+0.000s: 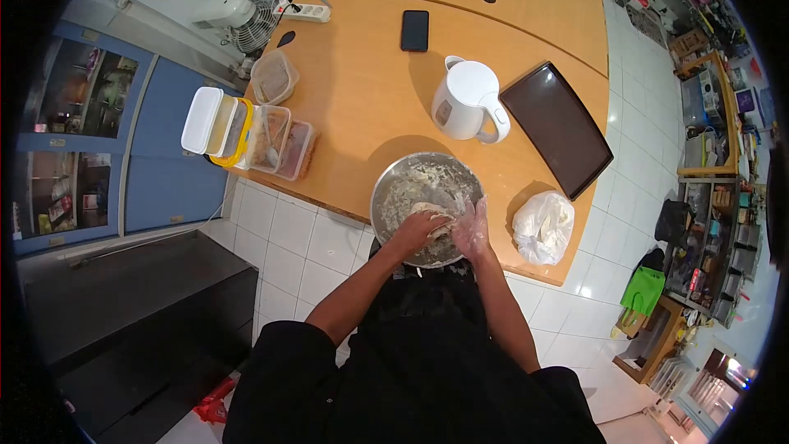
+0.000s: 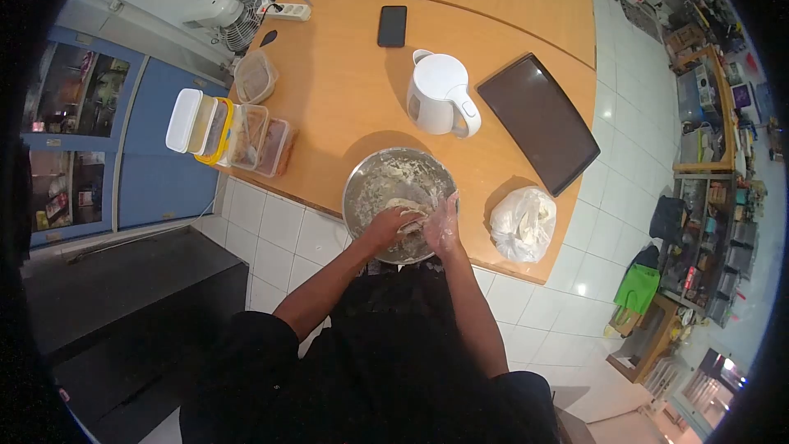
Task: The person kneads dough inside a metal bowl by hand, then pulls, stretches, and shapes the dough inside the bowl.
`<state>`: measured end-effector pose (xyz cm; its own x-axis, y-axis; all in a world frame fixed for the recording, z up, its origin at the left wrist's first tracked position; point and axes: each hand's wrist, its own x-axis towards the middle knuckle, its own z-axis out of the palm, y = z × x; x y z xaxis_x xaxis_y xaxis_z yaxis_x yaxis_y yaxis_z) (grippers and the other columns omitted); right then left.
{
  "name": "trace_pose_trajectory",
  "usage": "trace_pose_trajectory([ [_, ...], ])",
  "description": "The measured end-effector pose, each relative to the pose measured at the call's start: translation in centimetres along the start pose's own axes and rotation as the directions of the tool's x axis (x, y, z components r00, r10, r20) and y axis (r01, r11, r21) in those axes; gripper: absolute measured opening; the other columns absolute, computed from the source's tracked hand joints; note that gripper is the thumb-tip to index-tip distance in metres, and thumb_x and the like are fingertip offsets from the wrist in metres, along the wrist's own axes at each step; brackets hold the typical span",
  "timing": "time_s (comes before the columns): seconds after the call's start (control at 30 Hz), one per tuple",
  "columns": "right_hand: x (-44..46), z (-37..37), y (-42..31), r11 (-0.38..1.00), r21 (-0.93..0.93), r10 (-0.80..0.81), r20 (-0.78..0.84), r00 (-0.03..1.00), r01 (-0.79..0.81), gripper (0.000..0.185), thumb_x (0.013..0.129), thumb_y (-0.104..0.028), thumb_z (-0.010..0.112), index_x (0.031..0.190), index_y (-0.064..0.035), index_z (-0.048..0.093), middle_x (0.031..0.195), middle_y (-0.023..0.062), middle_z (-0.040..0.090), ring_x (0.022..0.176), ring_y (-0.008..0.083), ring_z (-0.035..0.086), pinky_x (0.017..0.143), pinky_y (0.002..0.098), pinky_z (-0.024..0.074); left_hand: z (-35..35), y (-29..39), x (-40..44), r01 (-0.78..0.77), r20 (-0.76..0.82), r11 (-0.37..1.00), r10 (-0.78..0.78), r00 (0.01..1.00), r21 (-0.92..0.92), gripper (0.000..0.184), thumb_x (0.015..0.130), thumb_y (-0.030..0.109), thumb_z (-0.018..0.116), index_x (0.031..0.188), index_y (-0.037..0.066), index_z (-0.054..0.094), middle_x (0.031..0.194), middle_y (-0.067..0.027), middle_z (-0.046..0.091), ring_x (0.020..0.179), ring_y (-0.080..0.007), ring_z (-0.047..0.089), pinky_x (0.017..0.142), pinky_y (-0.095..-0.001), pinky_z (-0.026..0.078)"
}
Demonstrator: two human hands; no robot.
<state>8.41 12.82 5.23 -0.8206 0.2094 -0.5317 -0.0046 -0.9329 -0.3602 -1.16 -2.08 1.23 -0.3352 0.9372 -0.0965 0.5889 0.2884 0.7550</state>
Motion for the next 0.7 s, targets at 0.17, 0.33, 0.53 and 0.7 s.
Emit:
trace_pose_trajectory([
  [0.17,-0.2,-0.1,0.2,1.000,-0.011,0.015,0.017,1.000,-0.015,0.093,0.088,-0.076,0.024,0.151,-0.0080,0.014,0.151,0.0191,0.030,0.135,0.0383,0.033,0.111,0.0530,0.0264,-0.6,1.0,-0.2,0.008,-0.041,0.986,-0.015,0.999,-0.165,0.059,0.067,-0.001,0.067,0.123,0.010,0.059,0.117,-0.0175,0.063,0.110,-0.0382,0.058,0.096,-0.0436,0.046],
  [0.33,-0.2,-0.5,0.2,0.992,-0.116,0.046,-0.077,0.996,-0.055,0.097,0.086,-0.079,0.021,0.153,-0.0119,0.002,0.155,0.0196,0.021,0.139,0.0395,0.028,0.111,0.0595,0.0175,-0.5,1.7,0.1,0.082,-0.073,0.966,-0.103,0.992,-0.243,0.058,0.066,-0.001,0.066,0.123,0.007,0.058,0.112,-0.0192,0.064,0.108,-0.0376,0.060,0.095,-0.0423,0.047],
  [0.53,-0.3,-0.9,0.5,0.917,-0.395,-0.023,-0.191,0.981,-0.055,0.092,0.091,-0.074,0.023,0.153,-0.0099,0.004,0.156,0.0189,0.018,0.139,0.0388,0.028,0.112,0.0578,0.0162,0.8,-0.8,0.4,0.242,-0.155,0.947,-0.277,0.948,-0.211,0.059,0.068,0.003,0.069,0.125,0.008,0.057,0.124,-0.0234,0.055,0.117,-0.0394,0.053,0.096,-0.0441,0.046],
  [0.7,0.7,-5.9,2.2,0.575,-0.802,-0.342,-0.056,0.938,0.162,0.061,0.101,-0.048,0.033,0.141,-0.0023,0.039,0.143,0.0202,0.040,0.129,0.0339,0.043,0.107,0.0427,0.0325,-1.1,0.9,0.9,0.362,-0.076,0.913,-0.354,0.932,0.189,0.067,0.067,0.004,0.072,0.130,0.012,0.052,0.136,-0.0263,0.043,0.123,-0.0442,0.045,0.097,-0.0467,0.046],
])
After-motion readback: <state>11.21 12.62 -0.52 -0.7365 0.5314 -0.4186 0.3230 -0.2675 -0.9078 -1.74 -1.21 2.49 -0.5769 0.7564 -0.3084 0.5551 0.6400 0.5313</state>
